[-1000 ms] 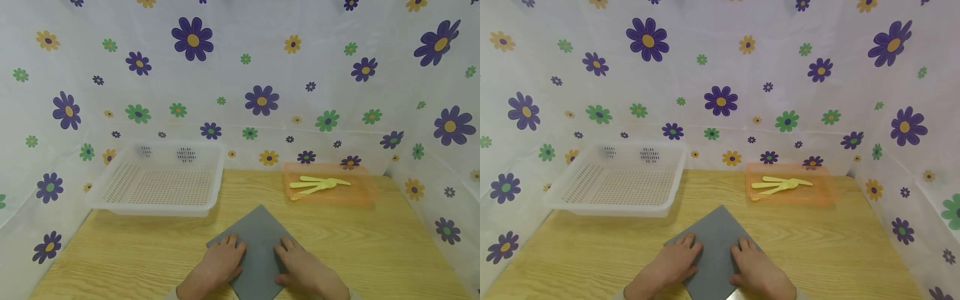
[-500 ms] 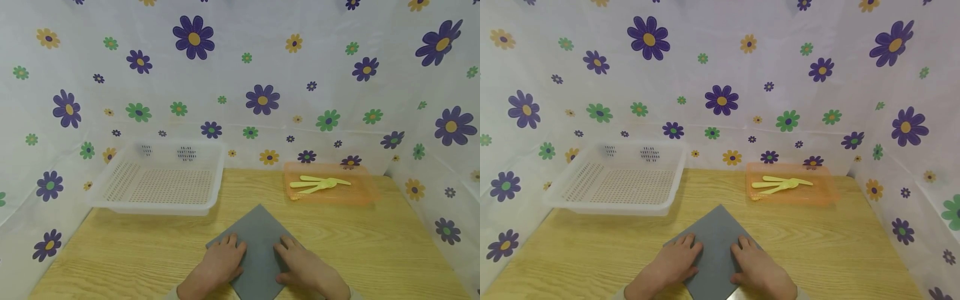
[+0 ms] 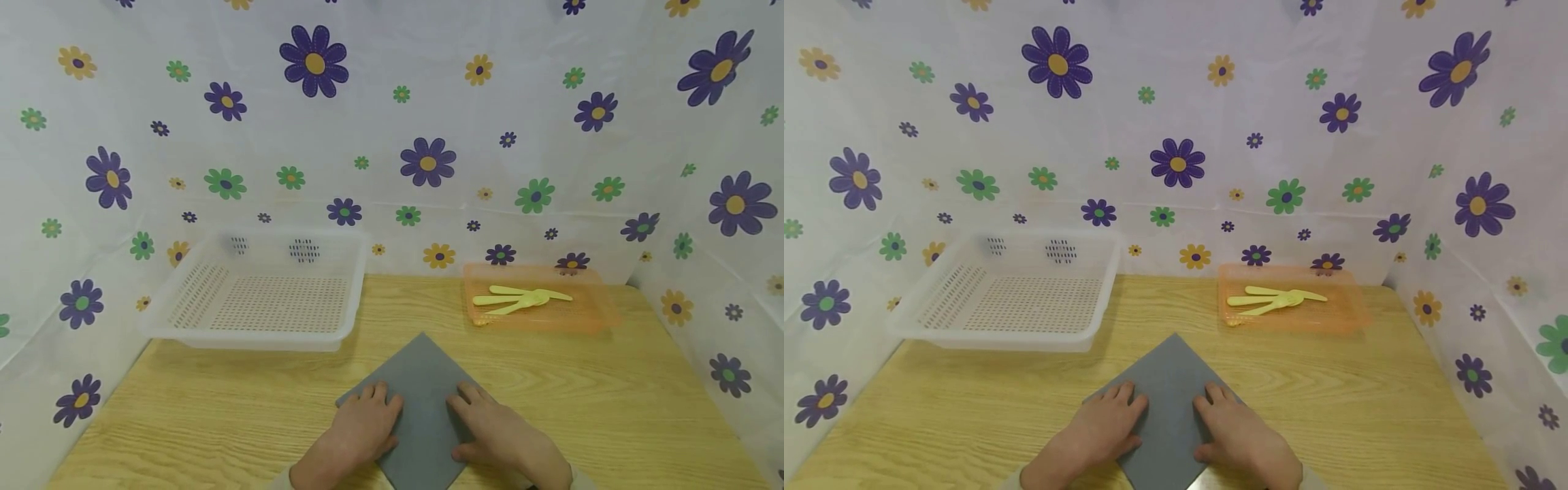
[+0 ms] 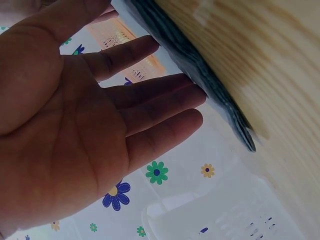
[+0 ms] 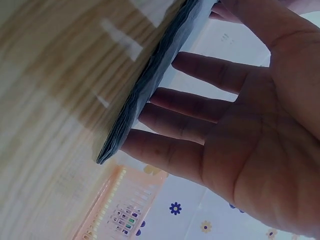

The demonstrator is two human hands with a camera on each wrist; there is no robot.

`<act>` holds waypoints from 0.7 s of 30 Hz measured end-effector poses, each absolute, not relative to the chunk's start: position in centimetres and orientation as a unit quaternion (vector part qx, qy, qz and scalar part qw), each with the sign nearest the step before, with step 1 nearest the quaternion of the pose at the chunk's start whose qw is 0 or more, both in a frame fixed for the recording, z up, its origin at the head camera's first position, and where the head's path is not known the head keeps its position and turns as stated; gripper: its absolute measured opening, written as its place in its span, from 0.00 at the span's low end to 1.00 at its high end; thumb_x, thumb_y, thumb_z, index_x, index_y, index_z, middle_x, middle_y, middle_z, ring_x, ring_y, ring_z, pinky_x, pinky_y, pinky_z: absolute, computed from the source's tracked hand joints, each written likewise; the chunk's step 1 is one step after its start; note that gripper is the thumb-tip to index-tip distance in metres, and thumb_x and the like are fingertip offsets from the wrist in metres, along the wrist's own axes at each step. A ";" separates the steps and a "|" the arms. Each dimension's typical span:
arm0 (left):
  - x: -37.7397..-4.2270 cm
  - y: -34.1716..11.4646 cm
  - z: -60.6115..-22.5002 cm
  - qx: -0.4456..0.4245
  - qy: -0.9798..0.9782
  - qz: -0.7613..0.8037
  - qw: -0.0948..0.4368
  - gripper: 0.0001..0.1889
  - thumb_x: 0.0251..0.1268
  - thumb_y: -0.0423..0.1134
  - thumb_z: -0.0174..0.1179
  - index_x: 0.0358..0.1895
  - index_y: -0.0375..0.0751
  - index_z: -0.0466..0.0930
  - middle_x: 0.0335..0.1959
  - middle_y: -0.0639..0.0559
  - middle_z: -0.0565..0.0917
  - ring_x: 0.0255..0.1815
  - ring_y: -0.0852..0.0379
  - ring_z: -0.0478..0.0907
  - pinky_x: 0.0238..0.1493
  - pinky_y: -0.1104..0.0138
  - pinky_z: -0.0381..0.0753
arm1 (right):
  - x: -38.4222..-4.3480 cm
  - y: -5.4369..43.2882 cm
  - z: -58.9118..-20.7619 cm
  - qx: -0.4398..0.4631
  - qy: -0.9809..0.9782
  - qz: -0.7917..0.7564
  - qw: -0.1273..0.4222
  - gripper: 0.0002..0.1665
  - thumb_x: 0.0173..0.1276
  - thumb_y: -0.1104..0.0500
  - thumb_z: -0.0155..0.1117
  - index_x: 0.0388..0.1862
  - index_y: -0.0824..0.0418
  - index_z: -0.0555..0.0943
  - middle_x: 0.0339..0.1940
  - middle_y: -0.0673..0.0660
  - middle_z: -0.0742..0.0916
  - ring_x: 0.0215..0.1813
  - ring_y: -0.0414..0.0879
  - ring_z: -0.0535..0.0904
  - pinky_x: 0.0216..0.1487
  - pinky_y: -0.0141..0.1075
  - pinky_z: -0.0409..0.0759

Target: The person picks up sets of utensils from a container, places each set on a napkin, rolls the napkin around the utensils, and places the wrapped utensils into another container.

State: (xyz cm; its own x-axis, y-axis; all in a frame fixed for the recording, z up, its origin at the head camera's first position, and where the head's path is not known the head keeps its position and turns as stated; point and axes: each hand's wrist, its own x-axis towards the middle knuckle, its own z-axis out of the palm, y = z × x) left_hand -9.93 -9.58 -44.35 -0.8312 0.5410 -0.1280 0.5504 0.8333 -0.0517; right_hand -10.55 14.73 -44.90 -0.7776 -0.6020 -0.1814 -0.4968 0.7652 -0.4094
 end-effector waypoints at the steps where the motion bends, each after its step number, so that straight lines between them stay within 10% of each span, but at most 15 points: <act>1: -9.9 -9.6 -44.4 0.285 0.956 -0.042 0.055 0.25 0.58 0.55 0.70 0.51 0.44 0.76 0.52 0.40 0.77 0.55 0.44 0.77 0.48 0.57 0.81 | -10.5 14.7 -44.9 -0.296 0.927 -0.172 0.153 0.42 0.57 0.49 0.78 0.65 0.67 0.72 0.68 0.70 0.70 0.69 0.67 0.67 0.62 0.55 0.73; 21: -10.3 -9.7 -44.4 0.270 0.957 -0.004 0.102 0.29 0.58 0.54 0.71 0.58 0.44 0.74 0.61 0.36 0.74 0.63 0.39 0.72 0.49 0.50 0.81 | -10.6 14.6 -45.0 -0.296 0.930 -0.158 0.152 0.42 0.56 0.48 0.78 0.64 0.66 0.73 0.67 0.69 0.72 0.66 0.66 0.70 0.57 0.54 0.77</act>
State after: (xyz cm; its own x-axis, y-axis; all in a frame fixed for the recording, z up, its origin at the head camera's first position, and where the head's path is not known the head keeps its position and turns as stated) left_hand -10.31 -9.72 -44.37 -0.8334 0.5161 -0.1979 0.5178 0.8542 0.0472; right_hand -10.57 14.61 -44.98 -0.7782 -0.5991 -0.1882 -0.5033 0.7743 -0.3835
